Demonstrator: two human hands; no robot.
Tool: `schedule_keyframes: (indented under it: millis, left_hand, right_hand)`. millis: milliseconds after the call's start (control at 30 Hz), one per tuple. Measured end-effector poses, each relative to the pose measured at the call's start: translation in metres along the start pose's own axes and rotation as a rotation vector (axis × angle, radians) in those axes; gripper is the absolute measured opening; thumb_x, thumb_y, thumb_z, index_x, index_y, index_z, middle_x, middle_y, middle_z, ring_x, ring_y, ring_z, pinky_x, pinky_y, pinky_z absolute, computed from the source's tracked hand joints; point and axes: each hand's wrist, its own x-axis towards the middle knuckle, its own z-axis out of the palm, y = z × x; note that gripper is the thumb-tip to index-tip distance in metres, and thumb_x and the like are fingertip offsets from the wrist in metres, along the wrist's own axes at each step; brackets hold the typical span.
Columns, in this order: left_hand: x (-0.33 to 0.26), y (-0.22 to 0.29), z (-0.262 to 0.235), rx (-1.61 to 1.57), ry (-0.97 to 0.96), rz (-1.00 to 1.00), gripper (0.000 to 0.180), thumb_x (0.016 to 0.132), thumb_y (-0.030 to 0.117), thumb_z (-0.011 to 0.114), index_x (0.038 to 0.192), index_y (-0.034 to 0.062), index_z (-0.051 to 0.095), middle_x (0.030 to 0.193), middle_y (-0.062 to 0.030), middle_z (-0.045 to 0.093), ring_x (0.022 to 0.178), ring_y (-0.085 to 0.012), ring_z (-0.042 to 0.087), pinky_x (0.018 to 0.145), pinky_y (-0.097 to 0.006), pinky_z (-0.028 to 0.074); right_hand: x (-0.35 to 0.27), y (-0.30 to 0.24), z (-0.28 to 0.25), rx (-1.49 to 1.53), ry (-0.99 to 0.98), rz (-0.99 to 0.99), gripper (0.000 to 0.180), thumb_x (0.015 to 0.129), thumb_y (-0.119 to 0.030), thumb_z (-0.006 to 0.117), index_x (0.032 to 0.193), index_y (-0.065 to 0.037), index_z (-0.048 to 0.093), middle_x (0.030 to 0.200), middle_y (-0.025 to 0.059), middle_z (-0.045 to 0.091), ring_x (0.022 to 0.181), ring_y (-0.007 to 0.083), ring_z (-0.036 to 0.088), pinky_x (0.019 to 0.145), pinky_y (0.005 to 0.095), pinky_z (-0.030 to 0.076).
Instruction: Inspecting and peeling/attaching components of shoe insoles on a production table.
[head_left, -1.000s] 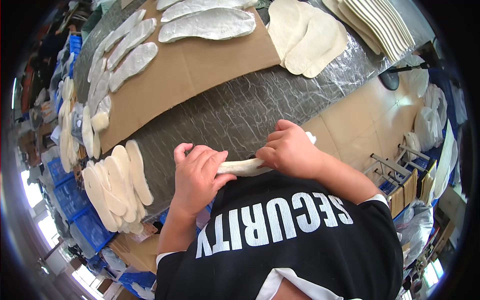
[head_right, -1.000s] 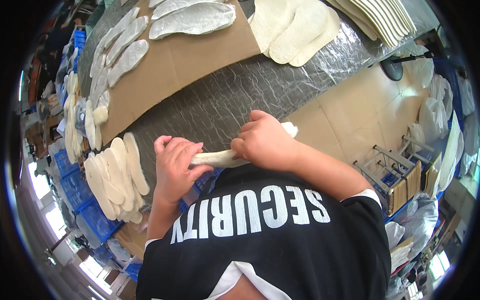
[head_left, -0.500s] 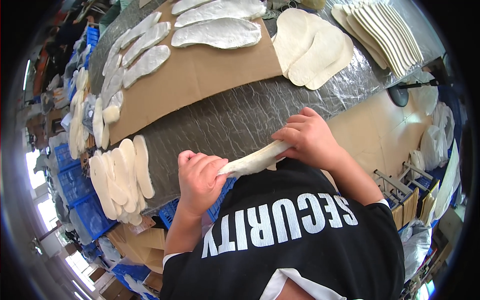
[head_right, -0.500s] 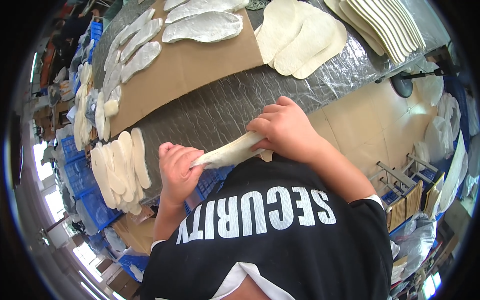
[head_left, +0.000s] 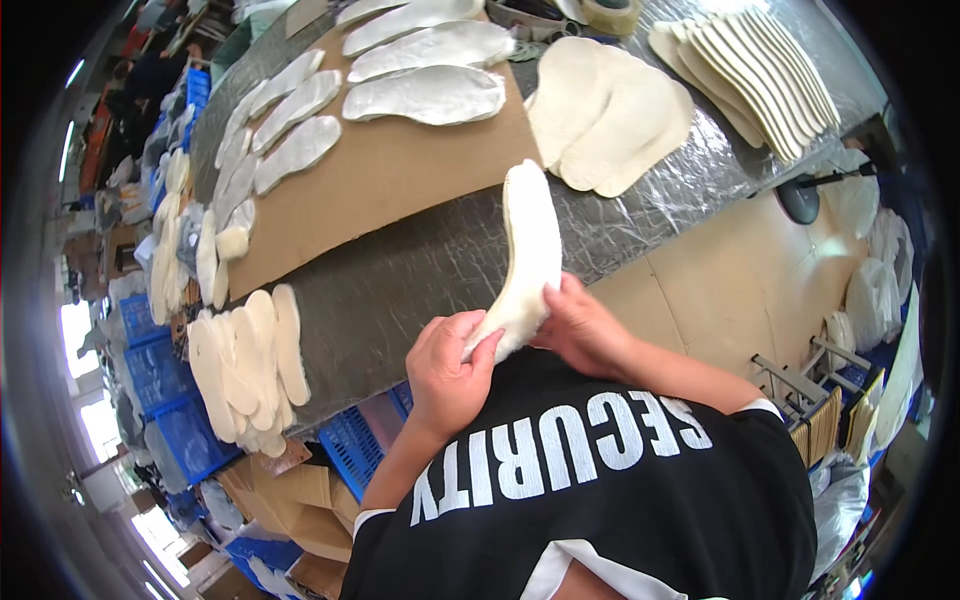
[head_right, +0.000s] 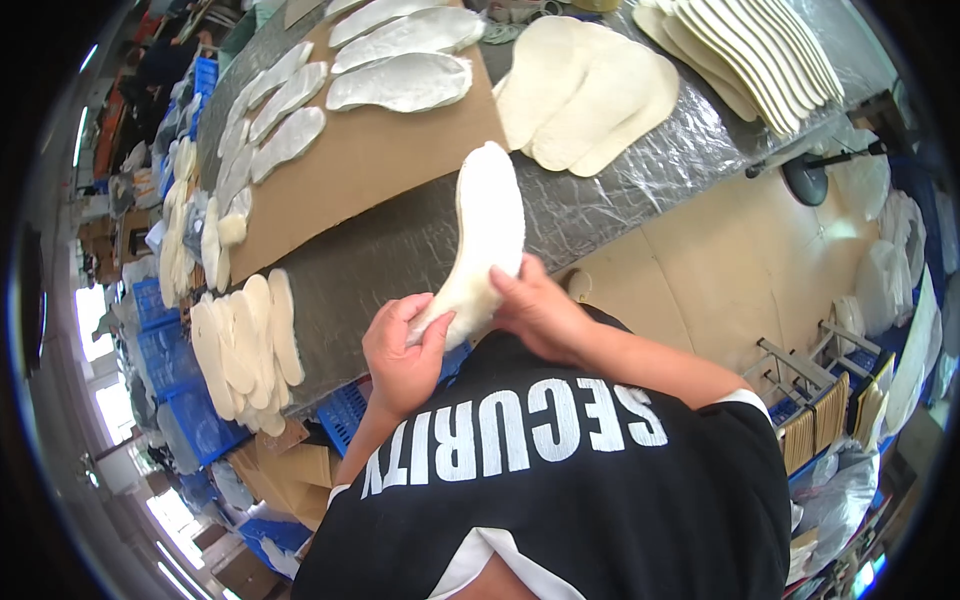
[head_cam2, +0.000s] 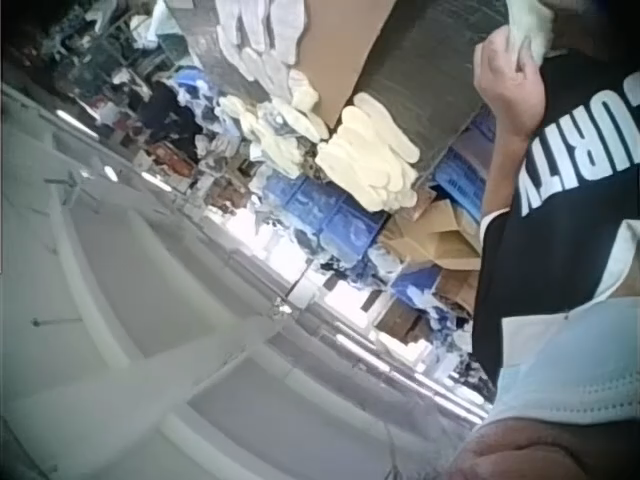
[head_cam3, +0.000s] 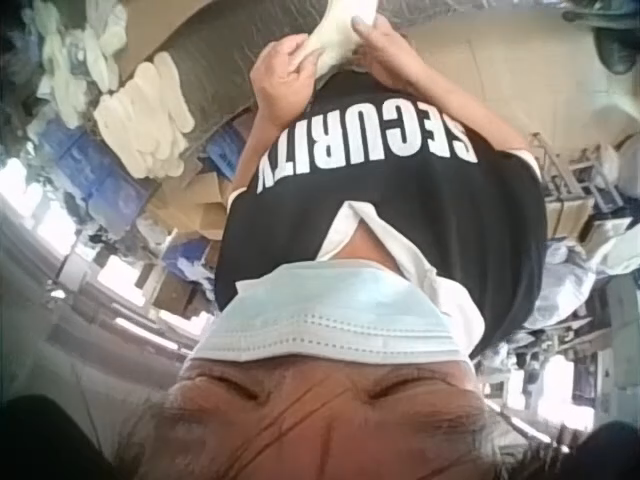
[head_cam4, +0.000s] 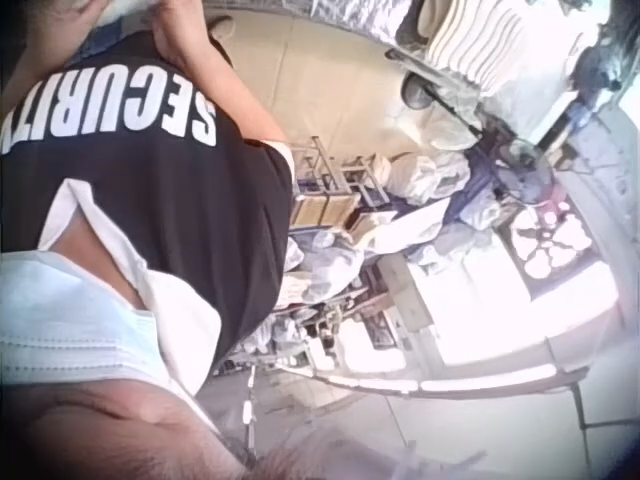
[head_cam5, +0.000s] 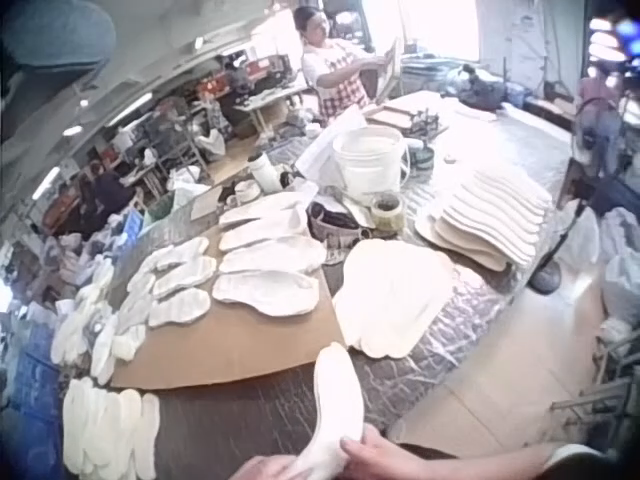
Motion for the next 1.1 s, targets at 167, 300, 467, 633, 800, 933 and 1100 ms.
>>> schedule_keyframes:
  millis: [167, 300, 467, 633, 800, 933, 1100]
  left_hand:
    - [0.003, 0.011, -0.001, -0.451, -0.320, -0.282, 0.020, 0.083, 0.007, 0.071, 0.098, -0.0019, 0.060, 0.089, -0.0118, 0.067, 0.078, -0.0193, 0.066, 0.069, -0.029, 0.053]
    - [0.016, 0.018, 0.005, -0.758, -0.472, -0.674, 0.013, 0.091, 0.002, 0.061, 0.101, -0.0037, 0.055, 0.090, -0.0085, 0.065, 0.079, -0.0100, 0.062, 0.070, -0.023, 0.052]
    - [0.019, 0.019, 0.019, -0.724, -0.514, -0.673, 0.023, 0.084, -0.002, 0.065, 0.099, -0.0008, 0.048, 0.087, -0.0067, 0.061, 0.076, -0.0074, 0.060, 0.065, -0.020, 0.050]
    - [0.024, 0.033, 0.015, -0.583, -0.548, -0.584, 0.027, 0.082, -0.003, 0.066, 0.100, -0.0001, 0.046, 0.084, -0.0066, 0.061, 0.074, -0.0069, 0.059, 0.064, -0.021, 0.050]
    - [0.023, 0.037, 0.003, -0.487, -0.598, -0.504, 0.029, 0.080, -0.004, 0.067, 0.101, -0.0008, 0.046, 0.084, -0.0085, 0.062, 0.075, -0.0088, 0.061, 0.066, -0.023, 0.051]
    - [0.015, 0.031, -0.009, -0.482, -0.624, -0.461, 0.030, 0.080, -0.004, 0.068, 0.102, -0.0008, 0.047, 0.087, -0.0094, 0.063, 0.077, -0.0112, 0.063, 0.068, -0.024, 0.052]
    - [0.011, 0.025, -0.019, -0.503, -0.626, -0.440, 0.031, 0.079, -0.004, 0.069, 0.102, -0.0003, 0.047, 0.089, -0.0089, 0.063, 0.078, -0.0122, 0.064, 0.069, -0.025, 0.053]
  right_hand:
    - [0.007, 0.010, -0.001, 0.112, -0.022, -0.006, 0.032, 0.101, -0.027, 0.047, 0.126, -0.007, 0.041, 0.113, 0.0106, 0.053, 0.102, 0.0226, 0.056, 0.092, 0.0421, 0.048]
    - [0.003, 0.012, -0.005, 0.164, 0.027, -0.021, 0.029, 0.103, -0.018, 0.039, 0.129, -0.005, 0.039, 0.115, 0.0116, 0.053, 0.104, 0.0229, 0.056, 0.090, 0.0400, 0.050]
    - [-0.003, 0.016, -0.005, 0.214, 0.031, -0.090, 0.033, 0.103, -0.015, 0.036, 0.135, -0.005, 0.036, 0.121, 0.0130, 0.052, 0.109, 0.0238, 0.055, 0.095, 0.0402, 0.048]
    - [-0.007, 0.022, -0.006, 0.254, 0.045, -0.136, 0.035, 0.103, -0.016, 0.038, 0.136, -0.005, 0.036, 0.124, 0.0127, 0.051, 0.111, 0.0233, 0.054, 0.097, 0.0391, 0.046]
    - [-0.009, 0.035, -0.005, 0.272, 0.043, -0.218, 0.036, 0.103, -0.016, 0.038, 0.138, -0.008, 0.036, 0.126, 0.0106, 0.051, 0.112, 0.0222, 0.053, 0.097, 0.0387, 0.046]
    - [-0.013, 0.040, 0.004, 0.298, 0.036, -0.270, 0.036, 0.103, -0.015, 0.035, 0.138, -0.010, 0.032, 0.123, 0.0105, 0.050, 0.107, 0.0213, 0.054, 0.092, 0.0381, 0.049]
    - [-0.011, 0.050, 0.008, 0.305, 0.037, -0.308, 0.035, 0.103, -0.015, 0.036, 0.138, -0.010, 0.033, 0.125, 0.0096, 0.049, 0.109, 0.0211, 0.054, 0.092, 0.0385, 0.049]
